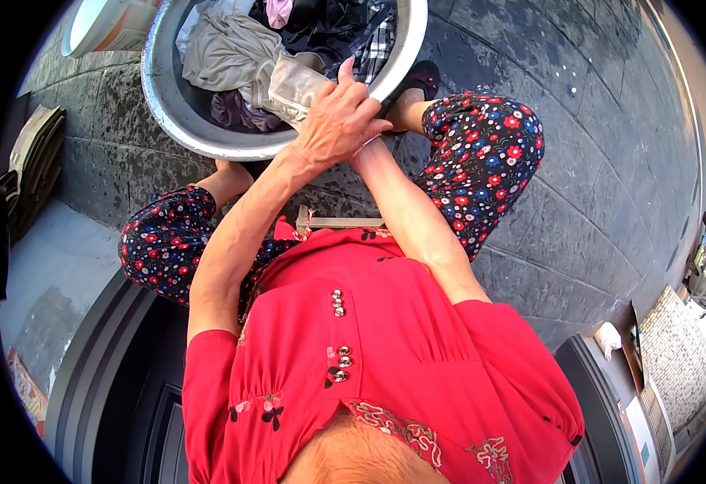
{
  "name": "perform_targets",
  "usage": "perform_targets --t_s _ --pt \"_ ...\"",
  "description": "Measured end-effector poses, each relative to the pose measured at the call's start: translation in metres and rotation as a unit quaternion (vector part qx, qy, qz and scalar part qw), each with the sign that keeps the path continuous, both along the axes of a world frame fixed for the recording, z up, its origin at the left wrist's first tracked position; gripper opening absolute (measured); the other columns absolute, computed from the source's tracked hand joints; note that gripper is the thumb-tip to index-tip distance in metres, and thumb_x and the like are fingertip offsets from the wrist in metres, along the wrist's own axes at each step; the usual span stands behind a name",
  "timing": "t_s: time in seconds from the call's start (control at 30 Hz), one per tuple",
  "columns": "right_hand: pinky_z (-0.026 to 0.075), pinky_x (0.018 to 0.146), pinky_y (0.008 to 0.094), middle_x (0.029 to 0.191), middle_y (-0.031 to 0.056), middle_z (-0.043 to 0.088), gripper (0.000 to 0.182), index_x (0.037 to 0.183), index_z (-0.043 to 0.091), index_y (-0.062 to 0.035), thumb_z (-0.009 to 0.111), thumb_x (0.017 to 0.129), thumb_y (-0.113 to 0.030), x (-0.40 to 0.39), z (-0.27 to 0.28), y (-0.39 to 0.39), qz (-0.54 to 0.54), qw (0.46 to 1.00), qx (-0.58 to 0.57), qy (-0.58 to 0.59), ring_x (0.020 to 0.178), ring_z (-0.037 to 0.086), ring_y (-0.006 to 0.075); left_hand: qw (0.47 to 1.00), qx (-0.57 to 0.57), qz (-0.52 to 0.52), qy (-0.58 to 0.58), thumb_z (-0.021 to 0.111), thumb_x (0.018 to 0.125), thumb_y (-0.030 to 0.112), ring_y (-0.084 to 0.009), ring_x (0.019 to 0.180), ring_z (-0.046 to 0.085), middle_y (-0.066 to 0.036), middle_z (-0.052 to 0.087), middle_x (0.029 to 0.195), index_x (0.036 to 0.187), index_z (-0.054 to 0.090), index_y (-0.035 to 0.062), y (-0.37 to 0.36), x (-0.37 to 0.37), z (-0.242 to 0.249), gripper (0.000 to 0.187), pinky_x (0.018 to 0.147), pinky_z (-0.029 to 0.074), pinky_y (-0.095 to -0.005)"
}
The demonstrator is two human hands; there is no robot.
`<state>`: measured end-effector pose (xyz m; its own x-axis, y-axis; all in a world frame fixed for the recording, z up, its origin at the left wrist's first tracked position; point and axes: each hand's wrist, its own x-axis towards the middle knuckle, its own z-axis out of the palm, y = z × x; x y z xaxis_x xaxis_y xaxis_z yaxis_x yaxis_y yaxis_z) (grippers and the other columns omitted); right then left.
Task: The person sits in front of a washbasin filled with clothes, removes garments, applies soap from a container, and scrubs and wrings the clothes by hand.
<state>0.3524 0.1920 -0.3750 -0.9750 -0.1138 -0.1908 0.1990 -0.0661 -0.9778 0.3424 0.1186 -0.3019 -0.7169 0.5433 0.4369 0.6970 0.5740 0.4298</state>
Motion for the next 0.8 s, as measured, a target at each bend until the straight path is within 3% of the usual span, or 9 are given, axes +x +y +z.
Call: perform_targets --t_s 0.07,0.13,0.17,0.33,0.43,0.5,0.57,0.67,0.8 --pt "0.043 0.094 0.0346 0.115 0.0052 0.056 0.063 0.121 0.051 -0.0151 0.035 0.087 -0.066 -0.01 -0.006 -0.004 0.014 0.933 -0.345 -0.103 0.108 0.054 0.0196 0.996 0.014 0.084 -0.04 0.063 0.08 0.03 -0.0236 0.077 0.054 -0.005 0.053 0.076 0.081 0.055 0.0094 -0.003 -0.011 -0.016 0.023 0.068 0.036 -0.0367" --pt "0.042 0.094 0.0351 0.115 0.0009 0.055 0.058 0.118 0.052 -0.0205 0.035 0.087 -0.067 -0.015 -0.012 -0.009 0.024 0.74 -0.644 -0.193 0.109 0.051 0.0188 0.983 -0.009 0.171 -0.058 0.061 0.083 0.033 -0.0249 0.072 0.055 -0.005 0.056 0.073 0.082 0.054 0.0097 -0.011 -0.023 -0.035 0.024 0.067 0.035 -0.0375" --pt "0.039 0.098 0.0345 0.116 0.001 0.055 0.055 0.112 0.052 -0.0204 0.035 0.087 -0.066 -0.01 0.005 -0.013 -0.046 0.855 -0.46 -0.235 0.11 0.051 0.0182 0.977 -0.047 0.201 -0.049 0.059 0.085 0.032 -0.0267 0.067 0.056 -0.007 0.056 0.072 0.08 0.052 0.0101 -0.016 -0.028 -0.036 0.024 0.064 0.036 -0.038" --pt "0.042 0.095 0.0371 0.117 0.004 0.056 0.049 0.117 0.052 -0.0123 0.053 0.088 -0.051 -0.016 0.032 -0.013 -0.013 0.753 -0.579 -0.312 0.111 0.052 0.0198 0.963 -0.061 0.248 -0.09 0.06 0.084 0.034 -0.0301 0.067 0.059 -0.009 0.058 0.071 0.075 0.052 0.0081 -0.037 -0.049 -0.056 0.029 0.059 0.043 -0.0432" --pt "0.05 0.087 0.0383 0.111 0.0104 0.06 0.032 0.117 0.053 -0.0061 0.054 0.092 -0.026 -0.015 0.003 -0.01 0.009 0.762 -0.52 -0.386 0.098 0.061 0.0231 0.944 0.015 0.291 -0.157 0.063 0.082 0.032 -0.0303 0.065 0.06 -0.012 0.06 0.074 0.077 0.054 0.0053 -0.05 -0.059 -0.056 0.029 0.058 0.045 -0.0413" --pt "0.052 0.086 0.04 0.109 0.0152 0.061 0.033 0.116 0.052 -0.0007 0.054 0.092 -0.023 -0.016 0.005 -0.009 -0.005 0.815 -0.457 -0.356 0.094 0.063 0.0257 0.858 0.21 0.333 -0.329 0.065 0.079 0.023 -0.022 0.055 0.055 -0.007 0.056 0.063 0.083 0.056 0.0058 -0.075 -0.073 -0.058 0.02 0.054 0.045 -0.0375" --pt "0.054 0.078 0.0386 0.103 0.0135 0.063 0.032 0.114 0.055 -0.0001 0.057 0.091 -0.022 -0.018 0.015 -0.004 -0.026 0.821 -0.442 -0.361 0.088 0.065 0.0252 0.615 0.53 0.25 -0.528 0.067 0.08 0.017 -0.0126 0.049 0.047 -0.003 0.054 0.062 0.081 0.055 0.0058 -0.114 -0.085 -0.071 0.017 0.045 0.042 -0.0286" --pt "0.053 0.082 0.04 0.105 0.0148 0.063 0.034 0.111 0.057 0.0013 0.055 0.091 -0.027 -0.027 0.012 0.006 -0.036 0.795 -0.473 -0.377 0.091 0.064 0.0267 0.492 0.589 0.295 -0.569 0.064 0.084 0.019 -0.0099 0.047 0.044 -0.003 0.052 0.066 0.084 0.054 0.0034 -0.145 -0.078 -0.09 0.019 0.045 0.04 -0.0234" --pt "0.05 0.089 0.0418 0.105 0.0161 0.063 0.037 0.109 0.057 0.0026 0.054 0.091 -0.03 -0.029 0.007 0.02 -0.047 0.769 -0.504 -0.391 0.096 0.062 0.028 0.466 0.572 0.279 -0.615 0.063 0.083 0.015 -0.0086 0.048 0.045 -0.006 0.057 0.071 0.084 0.055 0.0043 -0.143 -0.062 -0.11 0.014 0.043 0.045 -0.0247"
